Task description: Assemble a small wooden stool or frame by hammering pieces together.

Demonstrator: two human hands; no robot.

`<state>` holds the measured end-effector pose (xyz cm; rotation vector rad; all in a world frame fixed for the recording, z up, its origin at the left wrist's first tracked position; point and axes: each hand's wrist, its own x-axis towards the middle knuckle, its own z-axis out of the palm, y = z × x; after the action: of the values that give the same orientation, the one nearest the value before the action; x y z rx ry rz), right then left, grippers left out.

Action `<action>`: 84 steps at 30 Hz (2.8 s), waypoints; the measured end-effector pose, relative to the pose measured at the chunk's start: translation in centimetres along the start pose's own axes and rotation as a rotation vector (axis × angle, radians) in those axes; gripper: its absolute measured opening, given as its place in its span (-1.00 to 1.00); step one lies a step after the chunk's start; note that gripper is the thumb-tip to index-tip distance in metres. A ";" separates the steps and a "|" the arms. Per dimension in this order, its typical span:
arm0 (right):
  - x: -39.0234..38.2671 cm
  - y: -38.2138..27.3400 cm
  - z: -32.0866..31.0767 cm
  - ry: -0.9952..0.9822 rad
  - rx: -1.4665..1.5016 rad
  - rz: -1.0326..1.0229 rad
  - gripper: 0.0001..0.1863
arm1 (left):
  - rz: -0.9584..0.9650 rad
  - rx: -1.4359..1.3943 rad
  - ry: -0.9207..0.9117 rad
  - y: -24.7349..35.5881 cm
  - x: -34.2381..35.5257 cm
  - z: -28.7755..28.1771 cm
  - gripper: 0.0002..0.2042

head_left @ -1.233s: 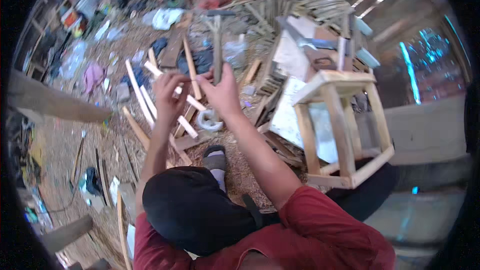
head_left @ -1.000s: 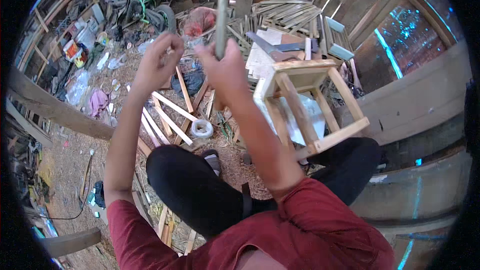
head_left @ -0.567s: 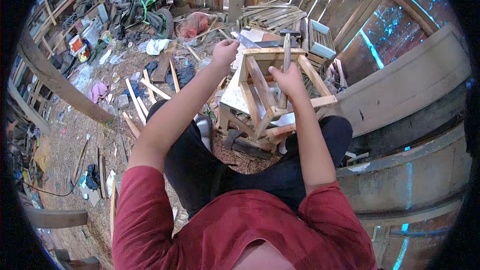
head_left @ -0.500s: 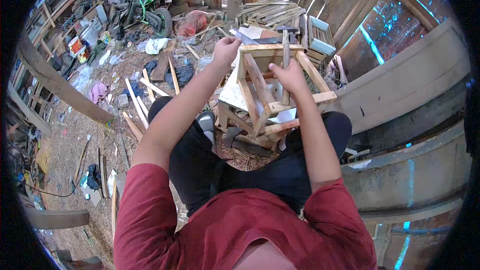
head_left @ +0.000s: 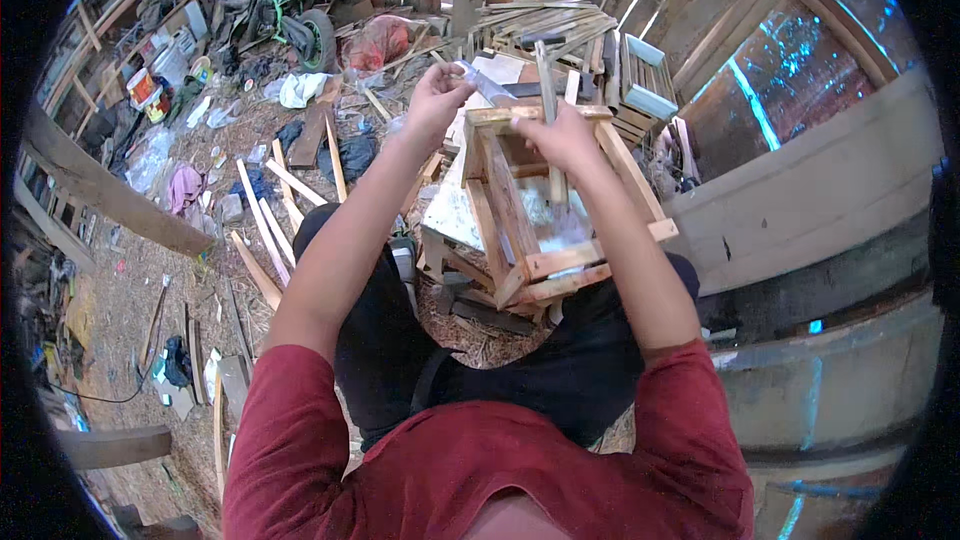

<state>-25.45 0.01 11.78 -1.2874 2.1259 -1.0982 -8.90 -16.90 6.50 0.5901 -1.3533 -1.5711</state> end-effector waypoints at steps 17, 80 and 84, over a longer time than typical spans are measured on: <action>-4.8 -4.5 -2.7 -0.114 -0.297 -0.056 -0.32 | -0.209 0.037 -0.041 1.8 -1.0 -1.4 -0.80; -11.9 -7.1 -11.8 -0.329 0.438 0.022 -0.59 | 0.560 0.249 -0.199 6.0 -18.7 2.2 -0.92; -11.6 -6.6 -12.7 -0.369 0.344 0.017 -0.57 | 0.653 0.296 -0.169 5.3 -17.4 2.4 -0.58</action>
<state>-25.05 13.61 24.13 -1.1951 1.5973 -1.0665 -1.48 -0.28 8.39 0.1502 -1.7045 -0.9120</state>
